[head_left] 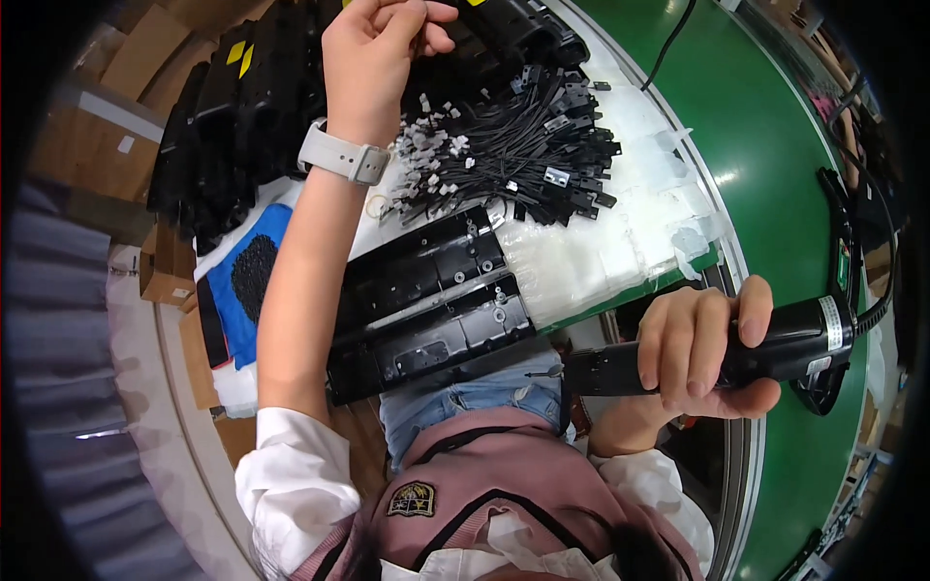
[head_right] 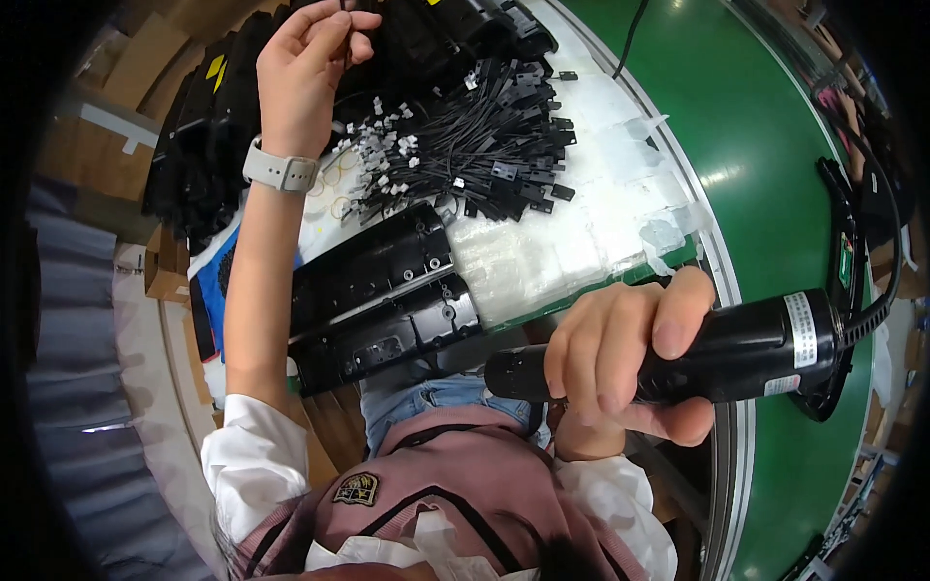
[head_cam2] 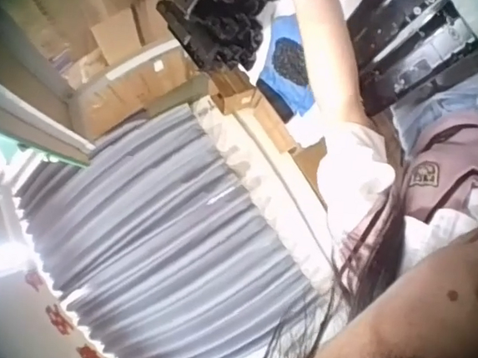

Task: Assembling and securing components of printer toner cartridges using an electric screwdriver at a factory workbench.

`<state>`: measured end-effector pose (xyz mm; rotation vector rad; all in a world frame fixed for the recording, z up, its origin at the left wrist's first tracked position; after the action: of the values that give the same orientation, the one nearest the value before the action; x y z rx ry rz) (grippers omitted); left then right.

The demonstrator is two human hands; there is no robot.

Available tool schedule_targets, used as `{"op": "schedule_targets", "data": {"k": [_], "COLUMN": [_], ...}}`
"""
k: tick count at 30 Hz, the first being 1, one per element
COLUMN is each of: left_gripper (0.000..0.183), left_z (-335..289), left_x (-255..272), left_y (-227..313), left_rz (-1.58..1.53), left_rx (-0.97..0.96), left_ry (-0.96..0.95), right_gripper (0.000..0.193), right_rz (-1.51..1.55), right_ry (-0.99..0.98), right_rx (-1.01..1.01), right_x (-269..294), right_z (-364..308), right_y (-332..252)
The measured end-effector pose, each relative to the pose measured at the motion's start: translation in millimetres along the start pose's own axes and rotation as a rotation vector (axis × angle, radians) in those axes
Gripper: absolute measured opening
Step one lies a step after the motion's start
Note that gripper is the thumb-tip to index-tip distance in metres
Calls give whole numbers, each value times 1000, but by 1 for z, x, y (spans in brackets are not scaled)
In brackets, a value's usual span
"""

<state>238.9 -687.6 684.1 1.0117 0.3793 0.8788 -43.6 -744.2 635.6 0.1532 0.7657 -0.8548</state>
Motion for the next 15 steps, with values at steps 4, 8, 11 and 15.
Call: {"op": "schedule_targets", "data": {"k": [4, 8, 11, 15], "left_gripper": [11, 6, 25, 22], "left_z": [-11, -39, -77, -125], "left_x": [14, 38, 64, 105], "left_y": [11, 31, 32, 23], "left_rz": [-45, 81, 350, 426], "left_rx": [135, 310, 221, 472], "left_ry": [-51, -166, -251, -262], "right_gripper": [44, 45, 44, 45], "right_rz": [8, -21, -28, -8], "right_ry": [1, 15, -26, -47], "right_rx": [-8, -34, -66, -100], "right_x": [-6, -12, -13, -15], "right_z": [-1, 1, 3, 10], "right_y": [5, 8, 13, 31]}}
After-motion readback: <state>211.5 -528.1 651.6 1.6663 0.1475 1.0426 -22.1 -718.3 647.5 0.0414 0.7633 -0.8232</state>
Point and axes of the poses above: each hand's wrist, its own z-axis towards the middle knuckle, its own x-axis out of the back of the hand, y = z × x, the point moved 4 cm from there along z, towards the middle knuckle, and after that the axes turned 13 degrees about z, right-handed, at the moved point
